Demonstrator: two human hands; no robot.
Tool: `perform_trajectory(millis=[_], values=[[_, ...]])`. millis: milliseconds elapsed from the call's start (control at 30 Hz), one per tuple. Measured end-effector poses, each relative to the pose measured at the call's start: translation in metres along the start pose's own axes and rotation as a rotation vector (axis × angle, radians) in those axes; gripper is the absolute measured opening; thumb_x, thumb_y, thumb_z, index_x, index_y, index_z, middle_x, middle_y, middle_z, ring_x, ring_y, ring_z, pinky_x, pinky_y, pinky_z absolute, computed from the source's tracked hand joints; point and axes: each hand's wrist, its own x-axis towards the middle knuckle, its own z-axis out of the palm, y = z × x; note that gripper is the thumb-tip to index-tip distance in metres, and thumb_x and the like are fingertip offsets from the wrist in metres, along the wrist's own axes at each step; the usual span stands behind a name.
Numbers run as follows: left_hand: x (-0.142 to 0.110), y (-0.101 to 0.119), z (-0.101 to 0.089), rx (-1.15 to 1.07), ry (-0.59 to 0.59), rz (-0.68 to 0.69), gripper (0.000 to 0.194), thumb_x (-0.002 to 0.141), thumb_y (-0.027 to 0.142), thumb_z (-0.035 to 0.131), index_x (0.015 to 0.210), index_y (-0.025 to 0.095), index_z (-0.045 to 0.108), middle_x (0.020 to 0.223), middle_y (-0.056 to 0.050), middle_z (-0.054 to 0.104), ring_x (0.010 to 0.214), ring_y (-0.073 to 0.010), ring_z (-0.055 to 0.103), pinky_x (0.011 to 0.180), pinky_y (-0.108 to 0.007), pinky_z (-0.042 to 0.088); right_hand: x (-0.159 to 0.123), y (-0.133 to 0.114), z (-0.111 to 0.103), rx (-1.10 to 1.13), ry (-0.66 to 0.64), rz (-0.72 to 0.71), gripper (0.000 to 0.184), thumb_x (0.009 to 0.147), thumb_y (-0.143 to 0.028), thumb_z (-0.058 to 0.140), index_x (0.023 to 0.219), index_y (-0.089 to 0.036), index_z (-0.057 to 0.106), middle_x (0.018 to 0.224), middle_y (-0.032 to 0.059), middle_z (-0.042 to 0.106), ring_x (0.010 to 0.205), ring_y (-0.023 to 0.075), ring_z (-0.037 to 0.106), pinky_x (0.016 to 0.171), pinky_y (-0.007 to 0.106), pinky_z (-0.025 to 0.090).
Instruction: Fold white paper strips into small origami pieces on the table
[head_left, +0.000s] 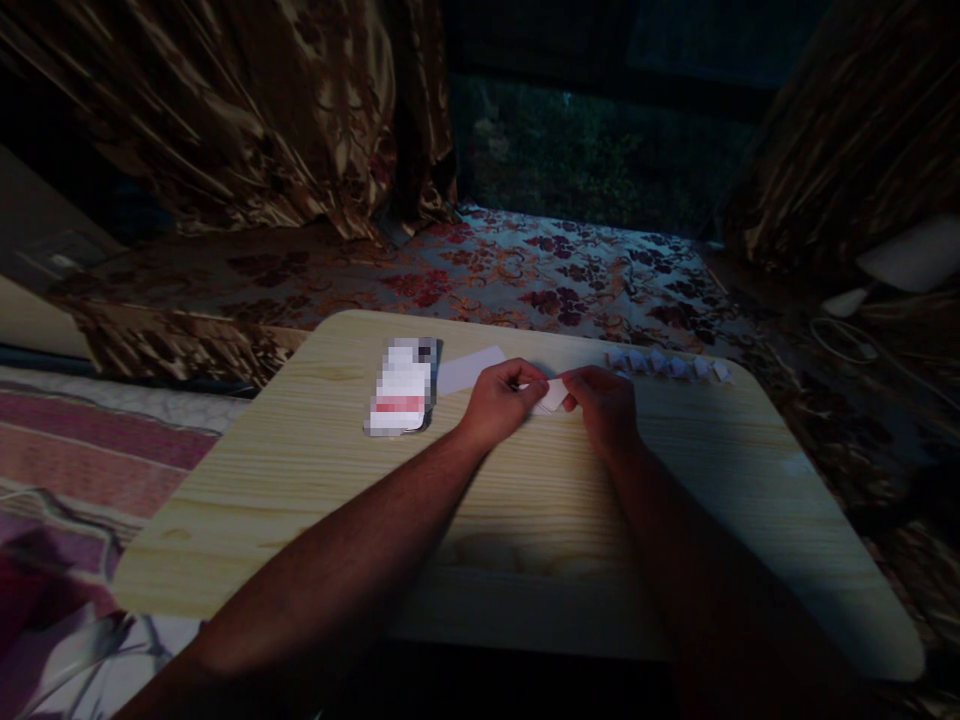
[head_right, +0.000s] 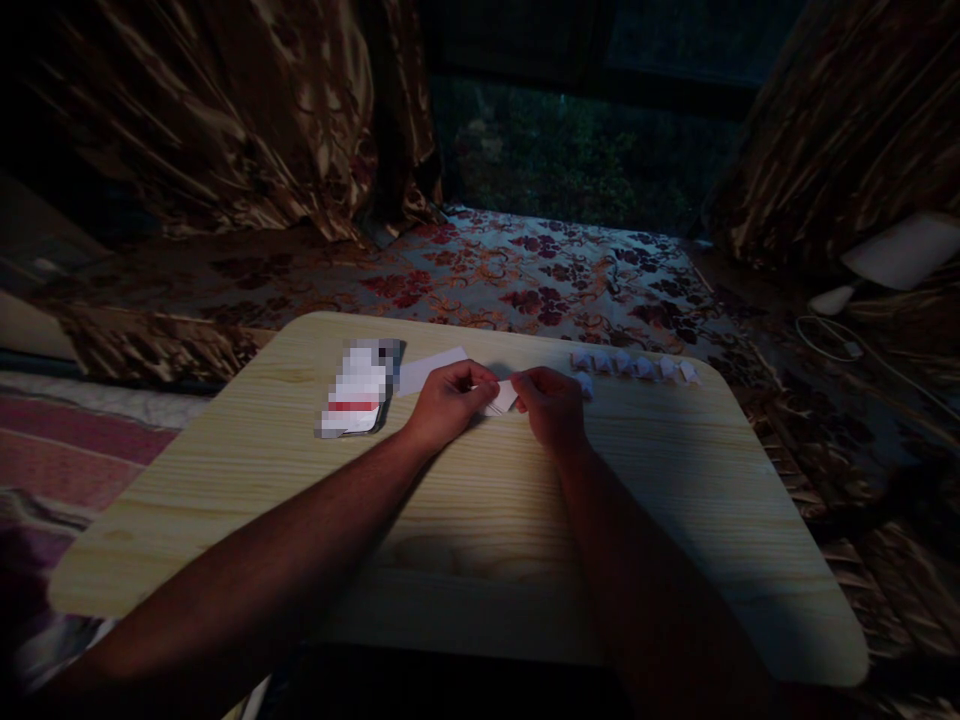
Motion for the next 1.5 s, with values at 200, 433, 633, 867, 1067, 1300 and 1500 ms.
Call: perform_trajectory(millis=[200,433,633,867,1067,1300,1500], values=[[0.0003,0.0014,-0.0004,0.000,-0.009,-0.024,0.015,0.071,0.030,0.074,0.074,0.016,0.070,0.065,0.000,0.065,0.056,-0.0109,0.053,0.056,-0.024,0.039,0.0009,0.0002,0.0006,0.010,0.042,0.005,0.025,0.078,-0.041,0.070,0.082,-0.017,0.074,0.049,-0.0028,0.058,0.046,0.0110,0.050,0.049,0.025,0.040],[0.0006,0.0020,0.0003,-0.057,0.079,-0.054,0.017,0.071,0.031,0.075,0.078,0.017,0.069,0.067,0.000,0.066,0.058,-0.0112,0.055,0.057,-0.024,0.041,0.0036,0.0047,0.0012,0.073,0.106,-0.035,0.020,0.074,-0.035,0.074,0.081,-0.017,0.067,0.054,-0.0045,0.057,0.045,0.0095,0.048,0.046,0.024,0.039],[-0.0012,0.0047,0.0022,0.001,0.120,-0.037,0.016,0.071,0.031,0.073,0.076,0.017,0.068,0.065,0.002,0.065,0.057,-0.0107,0.053,0.055,-0.023,0.039,0.0032,0.0061,0.0008,-0.066,0.110,-0.057,0.018,0.073,-0.035,0.073,0.074,-0.018,0.068,0.053,-0.0037,0.057,0.048,0.0100,0.049,0.048,0.024,0.040],[-0.0013,0.0024,0.0017,0.053,0.131,0.001,0.015,0.073,0.031,0.071,0.076,0.017,0.068,0.065,0.002,0.064,0.057,-0.0108,0.053,0.056,-0.024,0.039,0.0009,0.0037,0.0005,-0.098,0.092,-0.036,0.017,0.073,-0.035,0.072,0.071,-0.019,0.069,0.054,-0.0028,0.059,0.048,0.0108,0.048,0.047,0.025,0.039],[-0.0024,0.0033,0.0034,0.053,0.125,0.002,0.014,0.073,0.031,0.071,0.077,0.017,0.068,0.067,0.001,0.066,0.059,-0.0116,0.056,0.057,-0.024,0.042,-0.0016,0.0025,0.0020,-0.148,0.076,-0.108,0.014,0.074,-0.032,0.072,0.068,-0.020,0.070,0.062,-0.0011,0.066,0.057,0.0135,0.056,0.055,0.026,0.043],[-0.0038,0.0002,0.0044,0.043,0.110,0.019,0.014,0.076,0.031,0.067,0.077,0.018,0.066,0.061,0.002,0.064,0.054,-0.0114,0.055,0.053,-0.023,0.040,-0.0021,0.0017,0.0017,-0.163,0.059,-0.121,0.014,0.075,-0.031,0.071,0.067,-0.019,0.069,0.061,-0.0014,0.064,0.058,0.0138,0.055,0.056,0.026,0.043],[-0.0049,0.0026,0.0048,0.058,0.102,0.016,0.012,0.075,0.029,0.067,0.075,0.017,0.065,0.060,0.002,0.063,0.052,-0.0105,0.054,0.052,-0.023,0.039,-0.0024,0.0032,0.0023,-0.139,0.068,-0.113,0.014,0.074,-0.031,0.071,0.068,-0.018,0.069,0.060,-0.0016,0.063,0.056,0.0125,0.053,0.055,0.025,0.041]])
